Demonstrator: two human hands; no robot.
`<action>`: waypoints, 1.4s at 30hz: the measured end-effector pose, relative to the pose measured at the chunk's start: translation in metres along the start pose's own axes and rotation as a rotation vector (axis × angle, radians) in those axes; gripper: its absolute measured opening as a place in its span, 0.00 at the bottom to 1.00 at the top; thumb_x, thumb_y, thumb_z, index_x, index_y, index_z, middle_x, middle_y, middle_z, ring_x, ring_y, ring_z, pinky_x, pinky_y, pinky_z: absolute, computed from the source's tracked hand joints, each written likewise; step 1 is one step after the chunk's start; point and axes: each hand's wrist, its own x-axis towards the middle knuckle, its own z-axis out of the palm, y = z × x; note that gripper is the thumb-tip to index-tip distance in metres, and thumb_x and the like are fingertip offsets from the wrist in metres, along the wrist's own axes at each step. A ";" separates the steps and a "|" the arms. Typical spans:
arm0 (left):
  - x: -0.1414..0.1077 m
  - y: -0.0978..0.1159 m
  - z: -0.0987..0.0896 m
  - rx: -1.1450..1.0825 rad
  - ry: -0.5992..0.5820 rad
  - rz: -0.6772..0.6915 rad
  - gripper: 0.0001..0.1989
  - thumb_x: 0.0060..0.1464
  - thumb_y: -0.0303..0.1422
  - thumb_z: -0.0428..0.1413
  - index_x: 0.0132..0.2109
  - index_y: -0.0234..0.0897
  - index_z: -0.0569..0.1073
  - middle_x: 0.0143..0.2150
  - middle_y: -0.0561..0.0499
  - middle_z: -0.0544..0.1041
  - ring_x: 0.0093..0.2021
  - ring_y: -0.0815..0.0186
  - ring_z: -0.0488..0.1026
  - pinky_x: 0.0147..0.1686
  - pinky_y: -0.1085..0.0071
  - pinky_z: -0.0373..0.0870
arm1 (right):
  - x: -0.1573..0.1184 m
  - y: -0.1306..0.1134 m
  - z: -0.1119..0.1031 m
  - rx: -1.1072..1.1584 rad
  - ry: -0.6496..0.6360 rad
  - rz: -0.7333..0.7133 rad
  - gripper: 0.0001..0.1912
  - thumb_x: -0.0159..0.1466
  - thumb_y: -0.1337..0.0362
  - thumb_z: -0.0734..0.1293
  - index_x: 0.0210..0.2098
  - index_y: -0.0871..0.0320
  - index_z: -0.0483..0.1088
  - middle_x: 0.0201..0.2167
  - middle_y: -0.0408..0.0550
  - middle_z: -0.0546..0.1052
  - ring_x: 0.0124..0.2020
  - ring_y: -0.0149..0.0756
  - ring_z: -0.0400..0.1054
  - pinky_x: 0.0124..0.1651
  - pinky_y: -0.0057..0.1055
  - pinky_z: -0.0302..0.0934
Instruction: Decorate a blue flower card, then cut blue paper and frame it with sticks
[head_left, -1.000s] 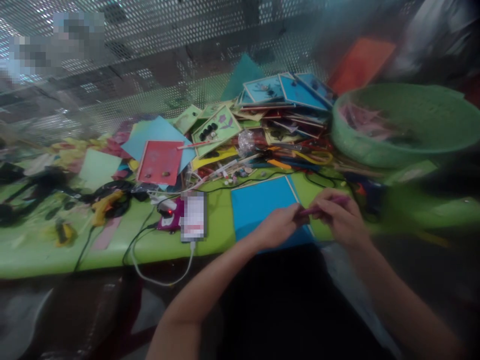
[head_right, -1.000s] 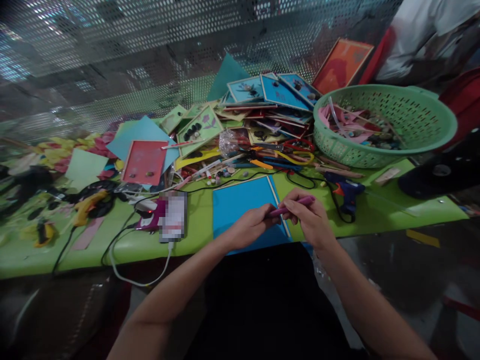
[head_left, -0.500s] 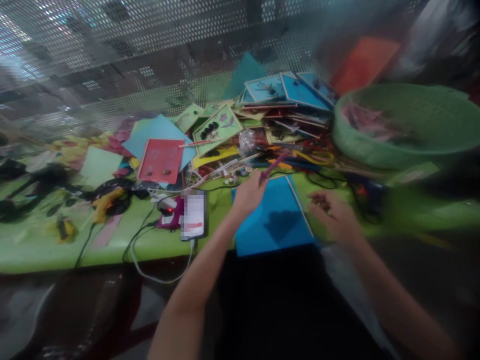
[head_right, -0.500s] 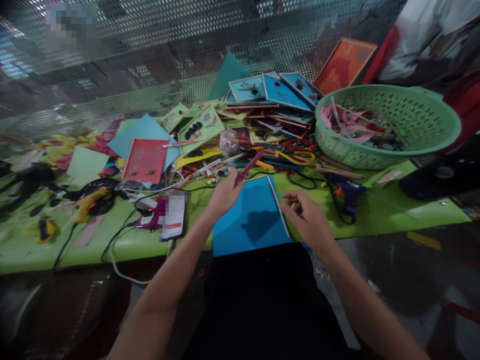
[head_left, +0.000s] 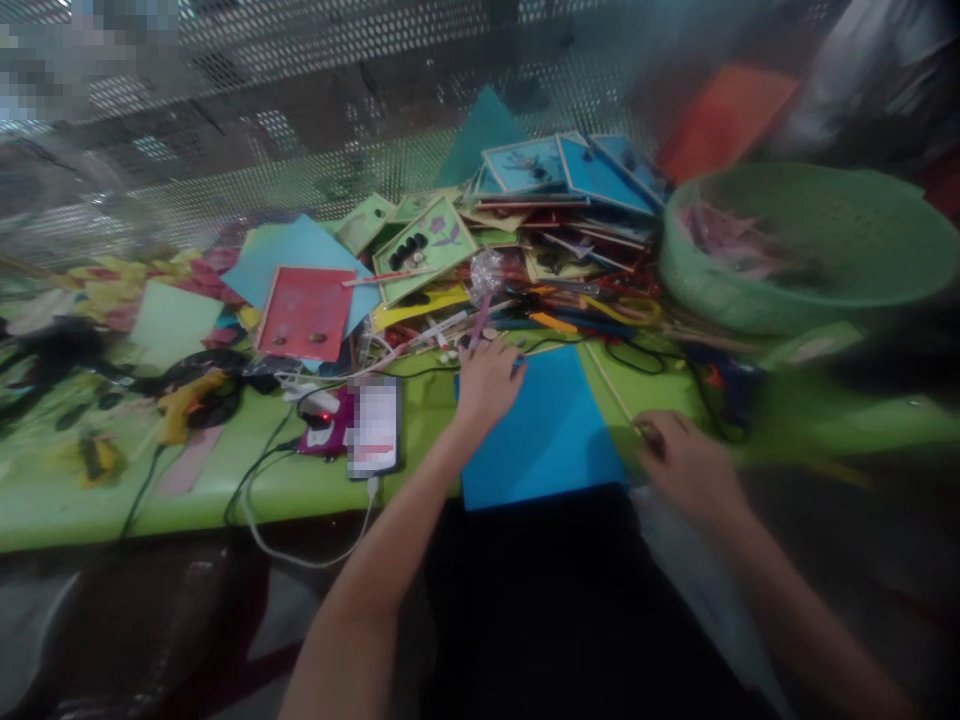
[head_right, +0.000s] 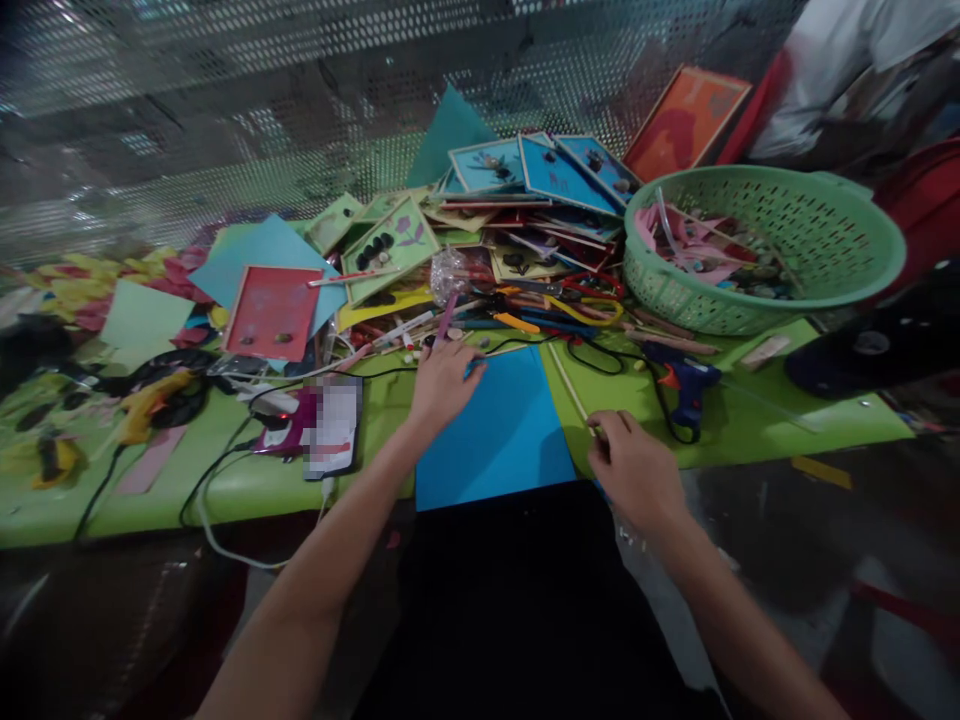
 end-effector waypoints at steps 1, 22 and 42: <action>-0.001 0.002 0.002 0.003 -0.033 0.021 0.12 0.70 0.36 0.53 0.51 0.40 0.79 0.55 0.43 0.80 0.60 0.48 0.72 0.63 0.50 0.63 | 0.000 0.004 -0.002 0.000 0.007 0.015 0.13 0.63 0.65 0.63 0.45 0.52 0.75 0.42 0.49 0.81 0.32 0.40 0.74 0.32 0.33 0.58; 0.029 0.016 -0.008 -0.001 -0.332 -0.026 0.15 0.63 0.37 0.63 0.52 0.34 0.75 0.53 0.35 0.80 0.59 0.43 0.74 0.60 0.42 0.66 | 0.009 0.007 0.005 0.033 0.053 -0.027 0.10 0.67 0.65 0.62 0.43 0.53 0.75 0.42 0.49 0.80 0.35 0.39 0.76 0.34 0.33 0.63; 0.057 -0.025 -0.015 -0.581 -0.254 -0.013 0.10 0.64 0.35 0.55 0.47 0.38 0.78 0.50 0.44 0.82 0.50 0.55 0.79 0.49 0.63 0.72 | 0.097 0.001 -0.018 0.025 0.080 -0.165 0.16 0.71 0.58 0.63 0.56 0.53 0.73 0.53 0.54 0.80 0.46 0.47 0.77 0.48 0.42 0.69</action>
